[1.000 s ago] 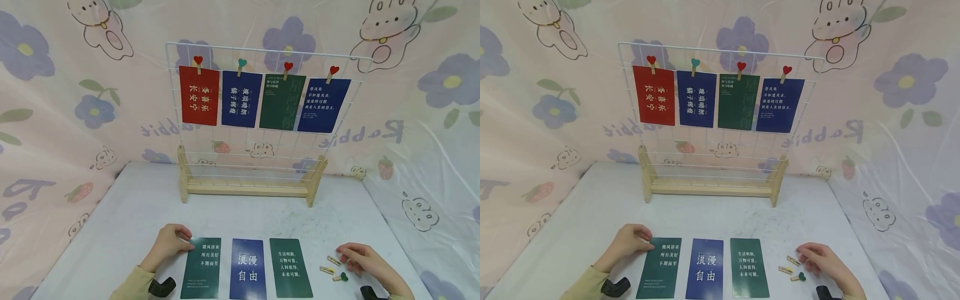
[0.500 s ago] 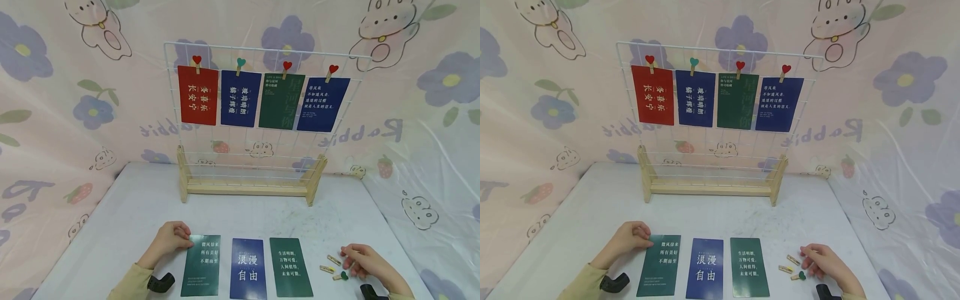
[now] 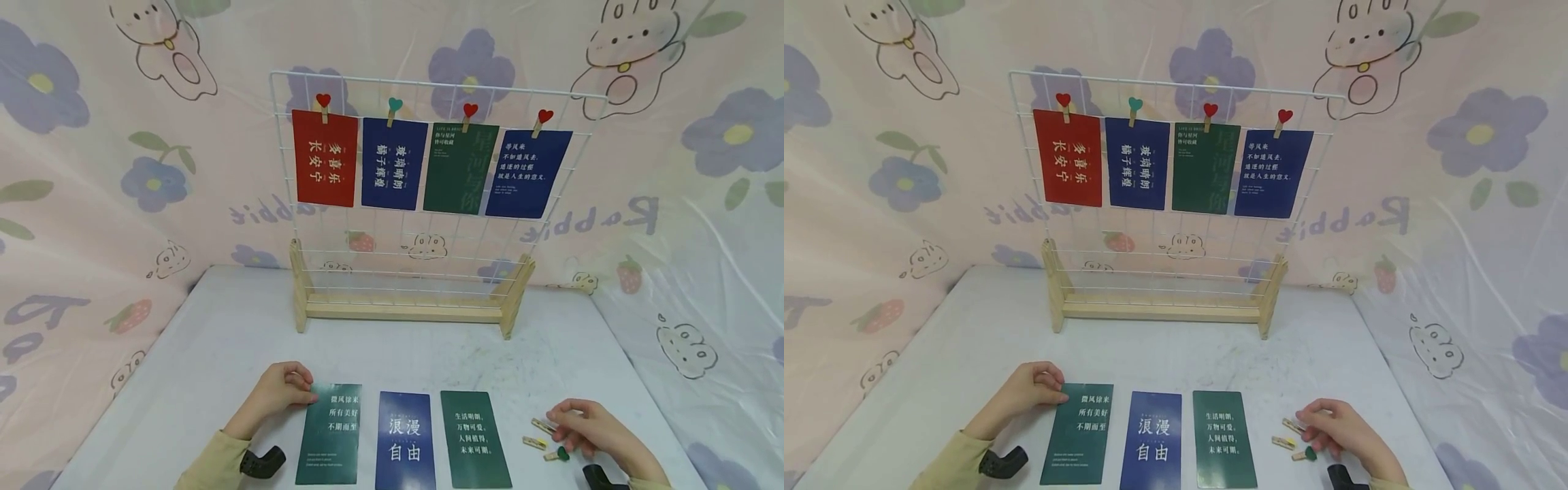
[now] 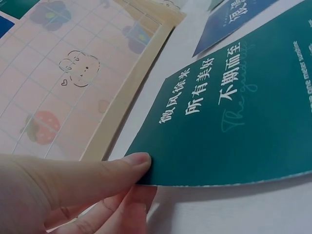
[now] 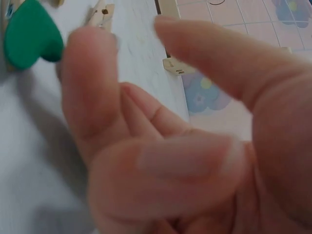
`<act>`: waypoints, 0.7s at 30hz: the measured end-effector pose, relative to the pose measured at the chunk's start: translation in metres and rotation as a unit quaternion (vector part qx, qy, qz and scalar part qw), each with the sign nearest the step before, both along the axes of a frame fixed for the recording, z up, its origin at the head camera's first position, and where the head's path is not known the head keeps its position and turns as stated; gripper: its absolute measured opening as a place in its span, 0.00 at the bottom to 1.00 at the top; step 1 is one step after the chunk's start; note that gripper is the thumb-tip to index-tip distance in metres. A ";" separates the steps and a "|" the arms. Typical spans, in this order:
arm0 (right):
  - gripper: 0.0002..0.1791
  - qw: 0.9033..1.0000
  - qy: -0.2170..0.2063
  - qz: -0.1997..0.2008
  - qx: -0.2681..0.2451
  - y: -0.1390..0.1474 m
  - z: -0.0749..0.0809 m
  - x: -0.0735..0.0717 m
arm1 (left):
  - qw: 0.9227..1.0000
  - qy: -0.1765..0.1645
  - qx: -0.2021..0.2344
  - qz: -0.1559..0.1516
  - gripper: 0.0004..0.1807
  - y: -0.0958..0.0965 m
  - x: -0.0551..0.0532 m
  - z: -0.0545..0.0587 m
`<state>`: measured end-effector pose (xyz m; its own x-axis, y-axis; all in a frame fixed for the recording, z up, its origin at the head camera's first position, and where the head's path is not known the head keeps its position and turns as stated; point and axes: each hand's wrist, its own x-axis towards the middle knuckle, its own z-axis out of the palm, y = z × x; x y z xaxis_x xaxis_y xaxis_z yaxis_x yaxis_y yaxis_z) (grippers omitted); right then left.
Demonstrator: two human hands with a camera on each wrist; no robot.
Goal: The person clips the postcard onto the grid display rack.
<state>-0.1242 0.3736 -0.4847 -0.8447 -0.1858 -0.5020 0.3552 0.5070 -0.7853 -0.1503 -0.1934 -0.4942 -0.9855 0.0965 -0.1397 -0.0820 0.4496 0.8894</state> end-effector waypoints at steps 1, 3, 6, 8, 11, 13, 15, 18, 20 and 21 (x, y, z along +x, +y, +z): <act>0.20 1.000 0.004 0.001 0.003 -0.001 -0.001 -0.001 | 1.000 -0.004 0.008 -0.002 0.16 0.000 0.000 0.000; 0.20 1.000 0.008 -0.001 0.009 -0.002 -0.002 -0.002 | 1.000 -0.009 0.023 -0.006 0.16 -0.001 0.000 0.002; 0.21 1.000 0.011 -0.007 0.013 -0.004 -0.004 -0.003 | 0.998 -0.017 0.050 -0.016 0.17 -0.002 0.000 0.003; 0.21 1.000 0.011 -0.006 0.008 -0.005 -0.004 -0.003 | 0.998 -0.021 0.059 -0.017 0.17 -0.002 0.000 0.003; 0.21 1.000 0.013 -0.003 0.002 -0.006 -0.004 -0.003 | 0.997 -0.028 0.070 -0.020 0.17 -0.003 0.000 0.003; 0.22 1.000 0.016 -0.003 0.002 -0.007 -0.003 -0.003 | 0.997 -0.031 0.073 -0.023 0.17 -0.003 -0.001 0.003; 0.22 1.000 0.018 -0.002 0.005 -0.008 -0.002 -0.004 | 0.996 -0.034 0.078 -0.027 0.17 -0.004 -0.001 0.003; 0.21 1.000 0.018 0.003 0.004 -0.010 -0.001 -0.005 | 0.995 -0.043 0.085 -0.032 0.18 -0.006 -0.002 0.002; 0.19 1.000 0.017 0.008 0.003 -0.010 0.000 -0.006 | 0.994 -0.052 0.090 -0.031 0.18 -0.007 -0.003 0.000; 0.19 1.000 0.016 0.010 0.002 -0.011 0.000 -0.006 | 0.994 -0.056 0.092 -0.031 0.19 -0.007 -0.003 -0.001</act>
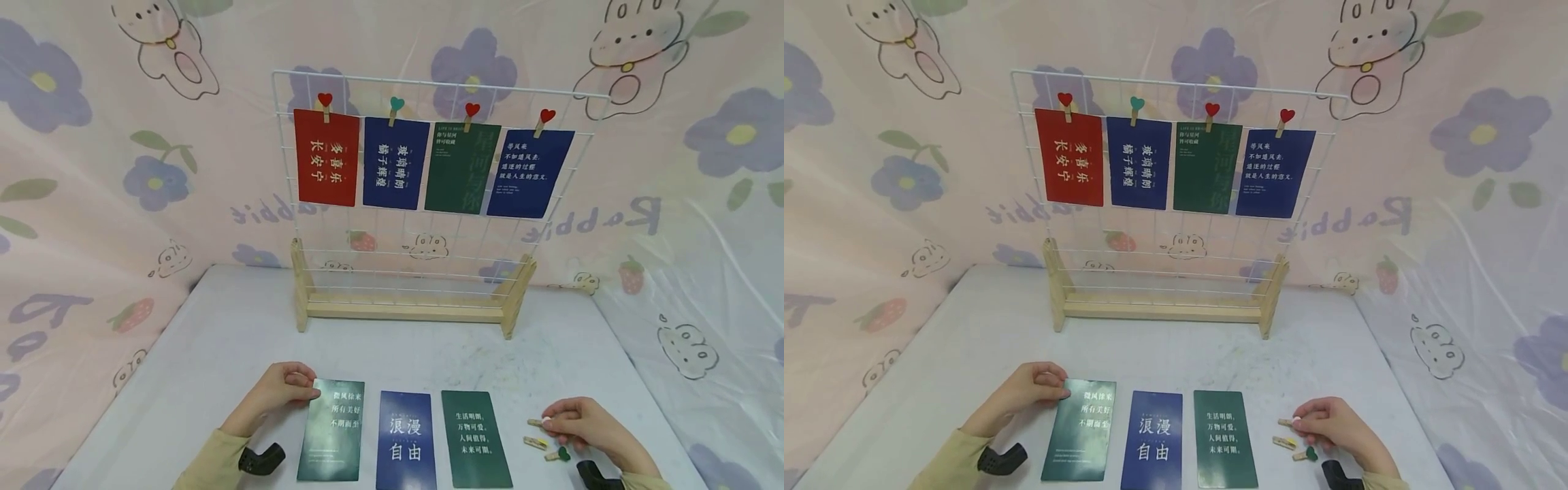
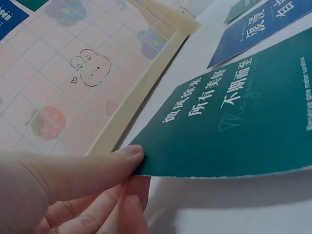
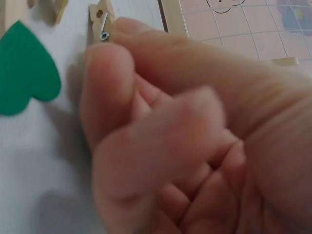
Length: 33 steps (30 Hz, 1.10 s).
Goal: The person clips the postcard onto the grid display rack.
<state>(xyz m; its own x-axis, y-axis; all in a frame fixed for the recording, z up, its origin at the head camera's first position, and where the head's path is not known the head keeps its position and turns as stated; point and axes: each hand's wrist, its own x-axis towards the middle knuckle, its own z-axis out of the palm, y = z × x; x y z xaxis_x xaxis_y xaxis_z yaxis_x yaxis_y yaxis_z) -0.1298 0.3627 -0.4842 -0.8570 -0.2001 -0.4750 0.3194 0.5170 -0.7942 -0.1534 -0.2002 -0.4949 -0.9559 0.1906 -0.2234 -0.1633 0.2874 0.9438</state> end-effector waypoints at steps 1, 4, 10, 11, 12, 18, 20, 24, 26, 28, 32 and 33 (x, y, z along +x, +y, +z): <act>0.18 1.000 -0.001 0.000 0.002 -0.001 0.000 0.000 | 1.000 -0.003 0.001 0.001 0.19 0.000 0.000 -0.001; 0.16 1.000 0.003 -0.001 0.011 -0.002 0.001 0.000 | 1.000 -0.011 0.008 0.004 0.19 0.002 0.000 -0.001; 0.14 1.000 0.013 0.005 0.016 -0.002 0.000 -0.001 | 0.999 -0.030 0.027 0.012 0.18 0.007 0.001 0.000; 0.14 1.000 0.015 0.007 0.013 -0.001 0.001 -0.001 | 0.999 -0.033 0.026 0.015 0.18 0.008 0.001 0.000; 0.14 1.000 0.018 0.011 0.009 -0.001 0.001 -0.002 | 0.999 -0.034 0.026 0.017 0.18 0.009 0.001 0.000; 0.15 0.999 0.033 0.018 -0.003 -0.001 0.004 -0.005 | 0.998 -0.039 0.023 0.037 0.18 0.011 -0.001 -0.001; 0.15 0.999 0.038 0.016 0.002 -0.002 0.004 -0.006 | 0.998 -0.042 0.026 0.041 0.19 0.011 -0.001 -0.001; 0.15 0.998 0.058 0.009 0.020 -0.004 0.008 -0.007 | 0.997 -0.049 0.038 0.038 0.19 0.012 0.000 0.002; 0.15 0.998 0.065 0.005 0.022 -0.004 0.010 -0.008 | 0.997 -0.049 0.043 0.034 0.20 0.013 0.000 0.005; 0.16 0.997 0.070 0.007 0.015 -0.004 0.012 -0.010 | 0.997 -0.049 0.046 0.033 0.19 0.014 0.000 0.008; 0.16 0.997 0.071 0.020 -0.017 -0.004 0.013 -0.015 | 0.997 -0.048 0.055 0.035 0.19 0.016 -0.001 0.014; 0.16 0.997 0.072 0.024 -0.023 -0.004 0.013 -0.017 | 0.997 -0.048 0.058 0.035 0.19 0.017 -0.001 0.016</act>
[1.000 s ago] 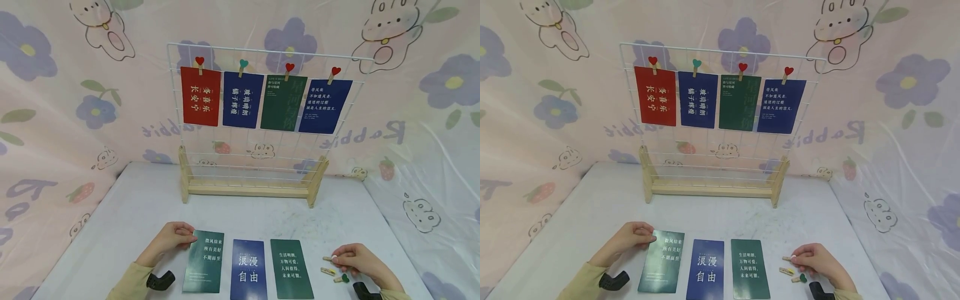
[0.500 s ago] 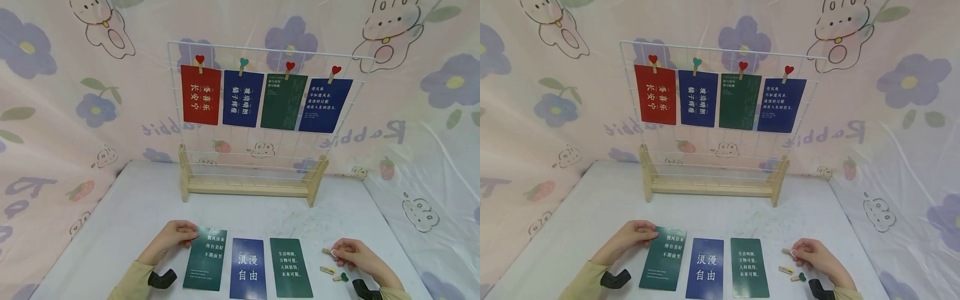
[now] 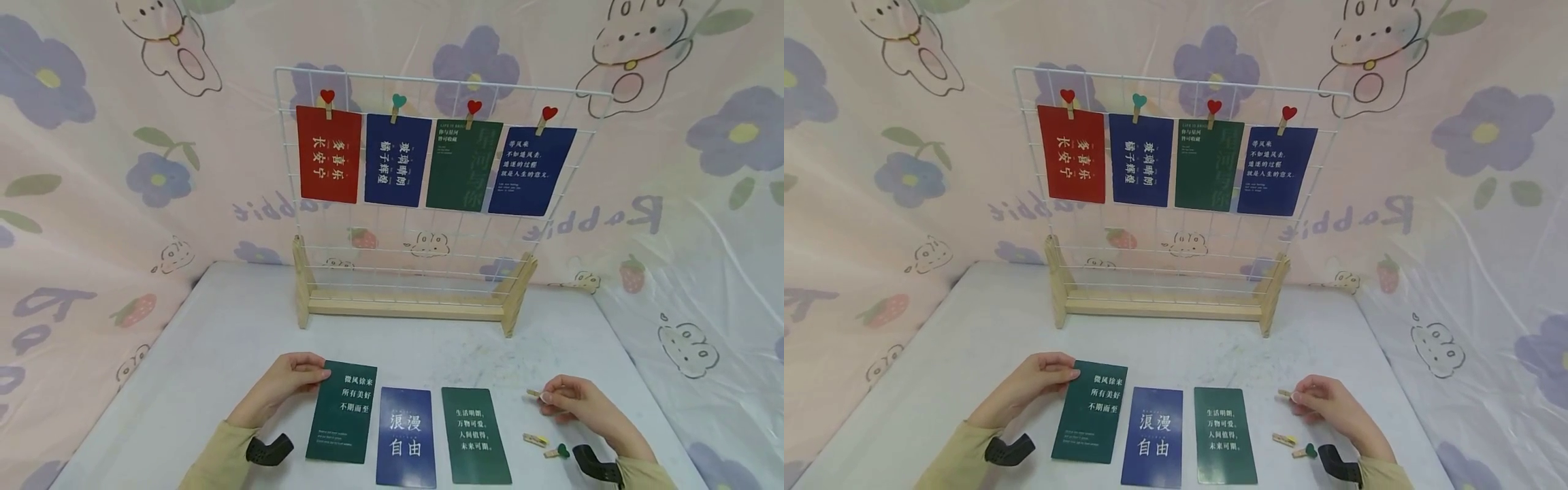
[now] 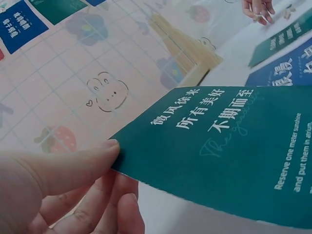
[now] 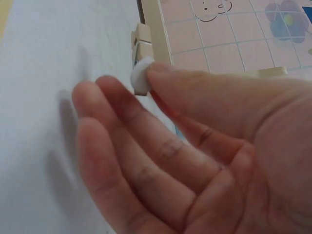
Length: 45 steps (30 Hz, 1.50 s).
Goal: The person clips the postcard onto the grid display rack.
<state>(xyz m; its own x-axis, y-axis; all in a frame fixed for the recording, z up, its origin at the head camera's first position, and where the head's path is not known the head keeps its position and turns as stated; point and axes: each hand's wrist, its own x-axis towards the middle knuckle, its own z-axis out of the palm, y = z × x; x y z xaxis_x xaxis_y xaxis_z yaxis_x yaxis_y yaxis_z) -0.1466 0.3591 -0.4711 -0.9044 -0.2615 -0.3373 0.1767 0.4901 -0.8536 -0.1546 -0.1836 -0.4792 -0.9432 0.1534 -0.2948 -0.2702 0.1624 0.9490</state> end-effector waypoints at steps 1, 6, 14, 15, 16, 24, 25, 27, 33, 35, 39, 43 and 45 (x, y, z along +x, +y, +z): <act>0.16 1.000 0.001 0.004 -0.006 0.000 0.000 -0.001 | 1.000 0.000 0.003 0.000 0.20 0.001 -0.001 0.001; 0.16 1.000 0.008 0.013 -0.019 -0.002 0.001 -0.006 | 1.000 0.005 0.016 -0.002 0.20 0.003 -0.003 0.006; 0.17 1.000 0.006 0.004 -0.012 -0.008 0.004 -0.008 | 0.999 0.018 0.029 0.006 0.18 0.007 -0.003 0.008; 0.17 1.000 0.006 0.003 -0.010 -0.008 0.004 -0.008 | 0.999 0.020 0.030 0.006 0.17 0.007 -0.003 0.009; 0.17 1.000 0.007 0.002 -0.007 -0.008 0.004 -0.008 | 0.999 0.021 0.032 0.007 0.17 0.007 -0.003 0.010; 0.20 1.000 0.007 -0.001 0.002 -0.009 0.008 -0.009 | 0.998 0.021 0.030 0.042 0.18 0.008 -0.007 0.016; 0.20 1.000 0.009 0.000 0.004 -0.009 0.009 -0.009 | 0.998 0.019 0.031 0.047 0.18 0.008 -0.008 0.017; 0.21 1.000 0.011 0.002 0.005 -0.009 0.010 -0.010 | 0.998 0.018 0.032 0.056 0.18 0.008 -0.009 0.019; 0.20 1.000 0.017 0.010 0.000 -0.010 0.009 -0.015 | 0.996 0.020 0.041 0.074 0.17 0.010 -0.011 0.023; 0.19 1.000 0.024 0.013 0.002 -0.011 0.009 -0.016 | 0.996 0.022 0.044 0.078 0.16 0.010 -0.012 0.024; 0.18 0.999 0.041 0.018 0.013 -0.015 0.010 -0.017 | 0.995 0.027 0.055 0.084 0.16 0.013 -0.012 0.025; 0.19 0.998 0.054 0.020 0.011 -0.020 0.012 -0.020 | 0.994 0.027 0.063 0.087 0.16 0.016 -0.014 0.026; 0.19 0.998 0.065 0.019 0.007 -0.023 0.013 -0.024 | 0.993 0.029 0.065 0.090 0.16 0.016 -0.016 0.027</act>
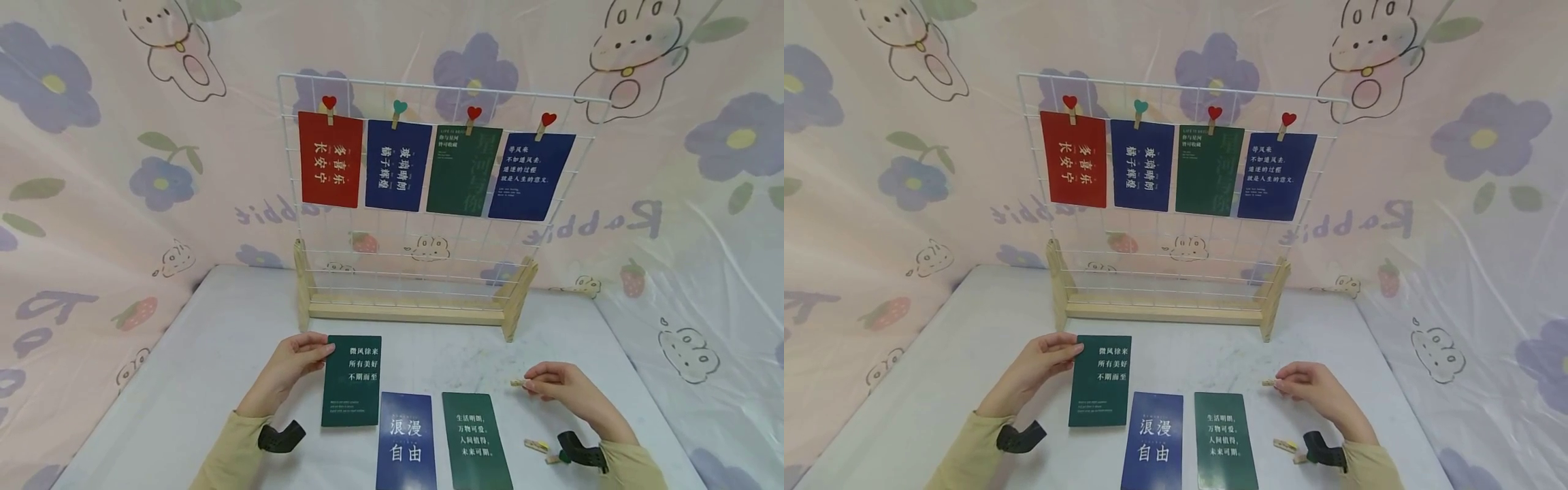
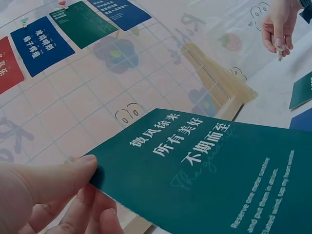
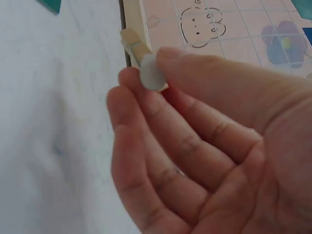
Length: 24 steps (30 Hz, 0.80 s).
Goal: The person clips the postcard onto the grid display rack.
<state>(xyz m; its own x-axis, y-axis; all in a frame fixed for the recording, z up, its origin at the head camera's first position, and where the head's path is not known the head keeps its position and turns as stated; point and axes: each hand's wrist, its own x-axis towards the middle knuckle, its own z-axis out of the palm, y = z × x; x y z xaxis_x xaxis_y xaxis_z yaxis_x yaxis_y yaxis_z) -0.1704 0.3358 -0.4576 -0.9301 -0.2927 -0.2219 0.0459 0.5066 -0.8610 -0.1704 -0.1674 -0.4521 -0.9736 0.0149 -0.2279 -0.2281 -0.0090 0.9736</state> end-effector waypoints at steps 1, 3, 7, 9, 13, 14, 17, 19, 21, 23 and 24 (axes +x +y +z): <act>0.19 1.000 0.004 -0.003 -0.002 -0.002 0.000 -0.001 | 1.000 0.001 0.000 0.002 0.17 0.000 -0.001 0.000; 0.19 1.000 0.016 -0.005 -0.003 -0.005 0.002 -0.005 | 1.000 0.005 0.003 0.006 0.17 0.000 -0.002 0.000; 0.19 0.999 0.034 -0.014 0.003 -0.013 0.005 -0.010 | 1.000 0.009 0.008 0.015 0.17 0.001 -0.005 0.003; 0.19 0.999 0.044 -0.016 0.008 -0.017 0.007 -0.012 | 1.000 0.005 0.011 0.019 0.17 0.002 -0.006 0.005; 0.20 0.998 0.059 -0.017 0.010 -0.025 0.012 -0.015 | 0.999 0.000 0.018 0.030 0.16 0.001 -0.008 0.010; 0.20 0.998 0.063 -0.014 0.010 -0.027 0.013 -0.016 | 0.999 0.001 0.020 0.033 0.17 0.001 -0.008 0.011; 0.20 0.998 0.070 -0.007 0.005 -0.033 0.018 -0.019 | 0.999 0.003 0.019 0.036 0.18 0.000 -0.010 0.013; 0.19 0.997 0.076 0.001 0.001 -0.038 0.022 -0.022 | 0.999 0.004 0.022 0.038 0.19 0.000 -0.011 0.015; 0.19 0.997 0.078 0.006 -0.004 -0.043 0.026 -0.025 | 0.999 0.003 0.023 0.039 0.20 -0.001 -0.013 0.016; 0.18 0.997 0.078 0.009 -0.008 -0.049 0.029 -0.028 | 0.999 0.003 0.026 0.043 0.20 -0.001 -0.015 0.016; 0.18 0.997 0.078 0.011 -0.009 -0.051 0.030 -0.030 | 0.999 0.002 0.028 0.044 0.19 -0.002 -0.015 0.017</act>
